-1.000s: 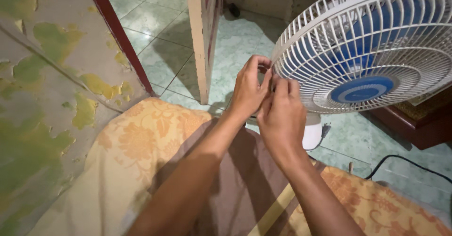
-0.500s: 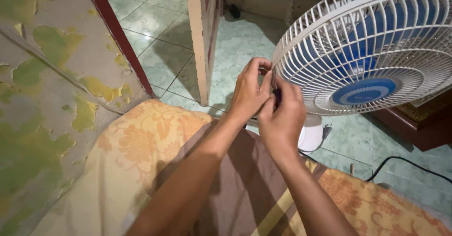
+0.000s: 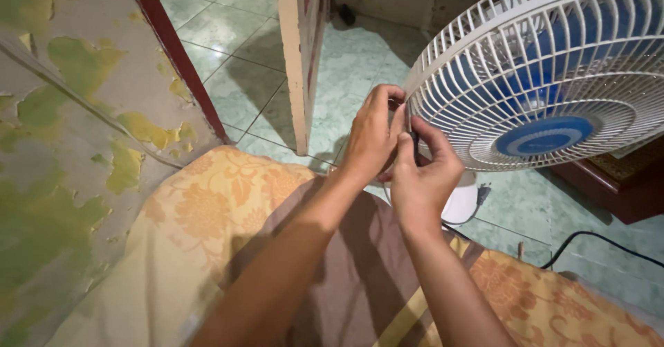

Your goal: The person unplugs a standing fan and uses a screwdriver to remove the front grille and the fan blade. The person places the removed parts on the mattress.

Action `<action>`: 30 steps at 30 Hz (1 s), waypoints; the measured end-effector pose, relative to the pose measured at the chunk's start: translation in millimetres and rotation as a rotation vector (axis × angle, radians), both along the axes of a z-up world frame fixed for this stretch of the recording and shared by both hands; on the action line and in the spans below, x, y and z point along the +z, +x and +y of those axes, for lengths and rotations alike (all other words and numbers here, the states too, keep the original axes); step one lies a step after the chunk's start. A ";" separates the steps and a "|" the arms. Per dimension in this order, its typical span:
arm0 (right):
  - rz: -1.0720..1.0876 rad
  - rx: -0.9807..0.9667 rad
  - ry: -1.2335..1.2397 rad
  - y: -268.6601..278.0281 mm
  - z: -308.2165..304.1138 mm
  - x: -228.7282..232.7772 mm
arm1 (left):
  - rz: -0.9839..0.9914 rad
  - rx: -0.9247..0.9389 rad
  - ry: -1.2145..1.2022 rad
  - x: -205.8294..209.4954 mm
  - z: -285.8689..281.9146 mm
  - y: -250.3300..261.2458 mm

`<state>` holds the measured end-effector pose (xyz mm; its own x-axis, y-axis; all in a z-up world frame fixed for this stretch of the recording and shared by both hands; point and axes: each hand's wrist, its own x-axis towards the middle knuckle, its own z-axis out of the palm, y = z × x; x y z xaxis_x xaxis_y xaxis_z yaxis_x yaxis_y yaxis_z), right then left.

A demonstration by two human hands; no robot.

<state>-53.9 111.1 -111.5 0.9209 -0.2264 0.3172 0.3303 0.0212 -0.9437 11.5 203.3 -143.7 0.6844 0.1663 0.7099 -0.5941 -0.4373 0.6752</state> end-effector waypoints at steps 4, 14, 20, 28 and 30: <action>-0.155 -0.196 -0.221 3.2 5.1 -1.4 | 0.030 0.015 -0.011 2.9 -0.9 -0.8; -0.191 -0.189 -0.102 12.6 5.5 -10.9 | 0.024 0.020 -0.019 2.6 -4.1 -10.1; 0.405 0.000 0.512 17.9 11.0 -4.3 | -0.023 -0.043 0.009 2.2 6.8 -4.0; 0.337 0.002 0.467 13.4 3.5 -13.8 | -0.002 -0.132 -0.001 0.0 8.8 0.0; 0.371 0.028 0.475 11.0 0.0 -14.5 | 0.017 -0.168 0.000 0.1 11.5 1.4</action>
<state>-42.8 111.1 -126.0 0.9585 -0.2387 -0.1561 -0.0259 0.4722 -0.8811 12.9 214.9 -143.7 0.7144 0.0485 0.6981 -0.6474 -0.3328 0.6856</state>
